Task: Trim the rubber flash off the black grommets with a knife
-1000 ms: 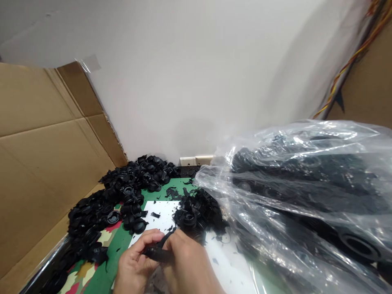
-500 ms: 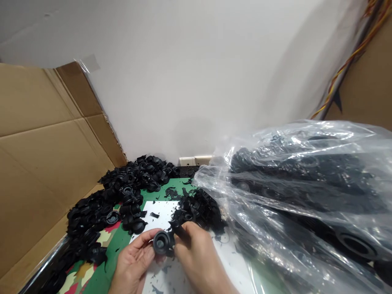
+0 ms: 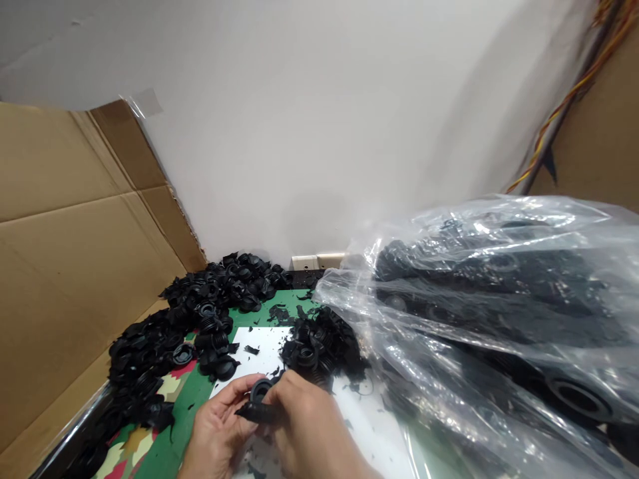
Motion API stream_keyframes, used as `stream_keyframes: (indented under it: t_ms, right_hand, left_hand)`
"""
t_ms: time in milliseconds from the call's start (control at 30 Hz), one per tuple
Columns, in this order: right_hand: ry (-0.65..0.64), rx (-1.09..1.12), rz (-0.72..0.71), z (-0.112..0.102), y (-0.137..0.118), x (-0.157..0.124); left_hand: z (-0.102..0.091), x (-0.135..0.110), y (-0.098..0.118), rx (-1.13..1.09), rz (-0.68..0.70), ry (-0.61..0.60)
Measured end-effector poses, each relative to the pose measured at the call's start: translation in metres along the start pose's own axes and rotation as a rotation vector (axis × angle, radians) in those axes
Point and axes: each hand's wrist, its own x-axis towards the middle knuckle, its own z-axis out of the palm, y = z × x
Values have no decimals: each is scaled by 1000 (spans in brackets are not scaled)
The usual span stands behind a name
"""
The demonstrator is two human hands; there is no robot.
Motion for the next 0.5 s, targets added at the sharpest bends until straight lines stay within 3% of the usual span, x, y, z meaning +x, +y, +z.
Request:
stream_keyframes:
  t_ms: [100,200,300,400,500]
  right_hand:
    - [0,-218,-61,8,9,-1]
    - [-10,-473,-160,11,12,-2]
    - [-15,-537,-211,12,8,-5]
    - [10,-553,-109,10,4,-7]
    - [74,-499,93,1,6,-5]
  left_hand:
    - [-3,2,-4,39,19,19]
    - [-4,2,-8,97,156,70]
    - [-2,1,-10,175,282,96]
    - [2,-1,-8,192,275,116]
    - [4,-3,-2,105,157,100]
